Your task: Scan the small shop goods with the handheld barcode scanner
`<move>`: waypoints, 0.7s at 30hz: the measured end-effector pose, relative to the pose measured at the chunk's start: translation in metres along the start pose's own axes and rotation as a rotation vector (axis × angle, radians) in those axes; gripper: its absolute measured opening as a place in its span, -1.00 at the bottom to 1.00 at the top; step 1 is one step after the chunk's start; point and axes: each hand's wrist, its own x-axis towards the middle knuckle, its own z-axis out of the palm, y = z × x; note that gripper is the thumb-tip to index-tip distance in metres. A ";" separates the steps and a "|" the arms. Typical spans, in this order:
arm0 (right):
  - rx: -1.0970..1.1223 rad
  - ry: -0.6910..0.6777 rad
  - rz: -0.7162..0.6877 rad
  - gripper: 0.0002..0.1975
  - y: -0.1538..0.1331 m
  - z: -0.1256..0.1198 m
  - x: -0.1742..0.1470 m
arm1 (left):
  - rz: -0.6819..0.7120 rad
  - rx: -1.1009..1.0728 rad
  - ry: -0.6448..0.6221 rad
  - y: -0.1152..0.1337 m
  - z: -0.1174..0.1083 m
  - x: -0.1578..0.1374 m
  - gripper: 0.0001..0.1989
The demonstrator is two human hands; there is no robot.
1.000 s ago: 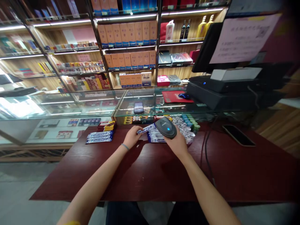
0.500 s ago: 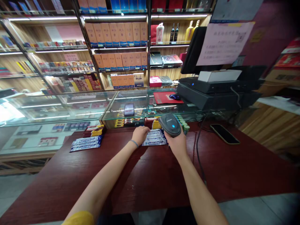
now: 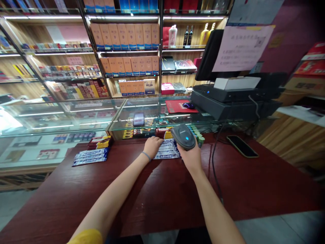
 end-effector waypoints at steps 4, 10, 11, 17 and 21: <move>-0.012 -0.023 -0.006 -0.61 0.001 0.000 0.000 | -0.016 0.042 0.035 0.000 0.000 -0.004 -0.62; -0.016 -0.004 -0.039 -0.59 -0.001 0.000 0.000 | -0.017 0.120 0.054 0.001 -0.002 -0.009 -0.63; -0.012 0.002 -0.045 -0.59 0.000 0.001 0.000 | -0.016 0.123 0.056 0.001 -0.003 -0.010 -0.64; -0.020 -0.015 -0.042 -0.56 0.003 0.005 -0.001 | -0.015 0.073 0.118 -0.012 -0.005 -0.016 -0.65; -0.029 -0.039 -0.063 -0.55 0.005 0.011 -0.001 | -0.019 0.039 0.212 -0.029 -0.014 -0.030 -0.70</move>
